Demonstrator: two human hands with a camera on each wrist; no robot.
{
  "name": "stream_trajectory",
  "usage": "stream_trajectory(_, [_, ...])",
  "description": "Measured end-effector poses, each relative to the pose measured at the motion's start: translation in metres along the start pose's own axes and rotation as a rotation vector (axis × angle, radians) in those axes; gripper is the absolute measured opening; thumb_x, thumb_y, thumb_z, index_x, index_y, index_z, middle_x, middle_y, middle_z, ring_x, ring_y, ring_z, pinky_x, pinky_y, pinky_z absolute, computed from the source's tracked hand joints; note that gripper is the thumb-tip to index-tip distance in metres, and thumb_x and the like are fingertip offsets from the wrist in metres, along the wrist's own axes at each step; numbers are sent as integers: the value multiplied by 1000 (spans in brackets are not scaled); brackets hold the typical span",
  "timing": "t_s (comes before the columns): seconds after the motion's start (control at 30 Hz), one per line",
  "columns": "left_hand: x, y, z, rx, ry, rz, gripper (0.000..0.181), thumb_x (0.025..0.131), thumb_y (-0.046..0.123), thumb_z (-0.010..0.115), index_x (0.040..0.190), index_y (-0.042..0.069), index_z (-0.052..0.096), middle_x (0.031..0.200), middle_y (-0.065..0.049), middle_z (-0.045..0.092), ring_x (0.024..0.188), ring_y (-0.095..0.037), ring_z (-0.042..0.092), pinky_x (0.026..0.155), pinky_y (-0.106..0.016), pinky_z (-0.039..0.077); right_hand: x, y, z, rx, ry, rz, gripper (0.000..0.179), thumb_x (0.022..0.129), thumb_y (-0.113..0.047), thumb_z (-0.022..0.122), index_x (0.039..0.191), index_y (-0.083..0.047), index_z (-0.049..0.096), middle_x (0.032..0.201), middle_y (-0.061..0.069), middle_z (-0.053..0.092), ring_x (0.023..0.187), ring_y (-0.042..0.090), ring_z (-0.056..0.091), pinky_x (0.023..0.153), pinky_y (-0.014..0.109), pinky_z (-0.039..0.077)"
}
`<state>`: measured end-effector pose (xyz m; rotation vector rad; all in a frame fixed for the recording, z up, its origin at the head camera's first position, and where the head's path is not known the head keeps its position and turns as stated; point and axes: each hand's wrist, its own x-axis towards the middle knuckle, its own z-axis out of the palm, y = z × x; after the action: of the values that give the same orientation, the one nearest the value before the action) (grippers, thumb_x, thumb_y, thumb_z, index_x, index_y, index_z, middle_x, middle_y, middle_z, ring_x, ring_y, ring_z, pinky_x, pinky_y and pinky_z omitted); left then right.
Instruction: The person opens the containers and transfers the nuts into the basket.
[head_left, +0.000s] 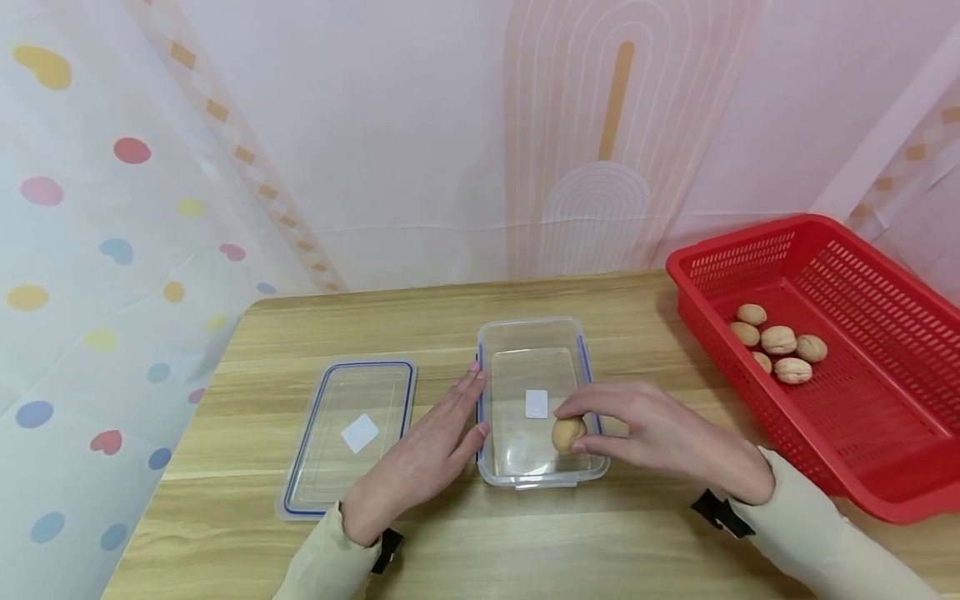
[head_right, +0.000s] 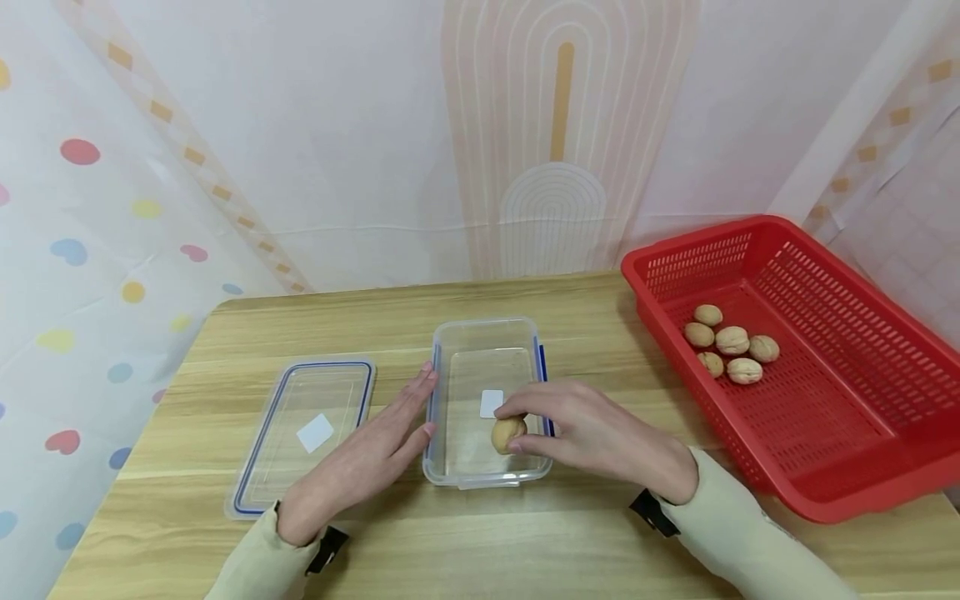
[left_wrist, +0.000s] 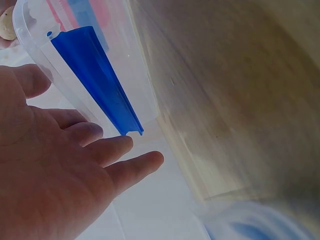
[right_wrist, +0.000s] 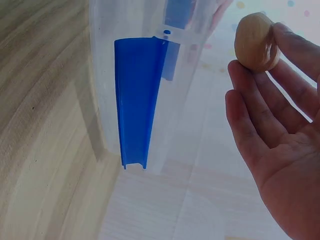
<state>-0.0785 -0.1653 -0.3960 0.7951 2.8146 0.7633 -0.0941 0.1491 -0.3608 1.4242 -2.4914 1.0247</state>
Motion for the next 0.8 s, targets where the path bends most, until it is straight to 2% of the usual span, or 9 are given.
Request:
stream_trajectory(0.1, [0, 0, 0, 4, -2, 1, 67, 112, 35, 43, 165, 4, 17, 173, -7, 6, 157, -31, 17, 125, -51, 22, -3, -3, -3, 10, 27, 2, 38, 85, -16, 86, 121, -16, 75, 118, -4, 74, 107, 14, 70, 91, 34, 60])
stream_trajectory(0.17, [0, 0, -1, 8, -4, 3, 67, 112, 35, 43, 165, 4, 17, 173, -7, 7, 157, -31, 17, 125, -51, 22, -5, -5, -5, 20, 46, -1, 38, 85, -16, 86, 122, -17, 74, 118, -5, 74, 106, 13, 70, 93, 27, 58])
stream_trajectory(0.33, [0, 0, -1, 8, -7, -1, 67, 112, 35, 43, 165, 5, 17, 173, -7, 7, 157, -31, 17, 125, -50, 23, -10, -10, -12, 8, 104, -26, 33, 92, -27, 81, 122, -18, 74, 118, -6, 74, 107, 13, 70, 100, 14, 48])
stream_trajectory(0.63, [0, 1, 0, 14, 3, -4, 66, 112, 34, 43, 165, 4, 18, 173, -8, 9, 157, -32, 18, 125, -50, 23, -22, -21, -28, -4, 177, -9, 37, 98, -43, 68, 122, -15, 74, 120, -8, 73, 110, 12, 70, 101, 17, 50])
stream_trajectory(0.8, [0, 1, 0, 21, -1, -8, 66, 113, 35, 42, 165, 4, 18, 173, -8, 9, 157, -33, 18, 126, -50, 22, -29, -28, -38, -20, 218, 14, 38, 97, -42, 70, 125, -15, 73, 122, -7, 73, 112, 13, 70, 101, 17, 50])
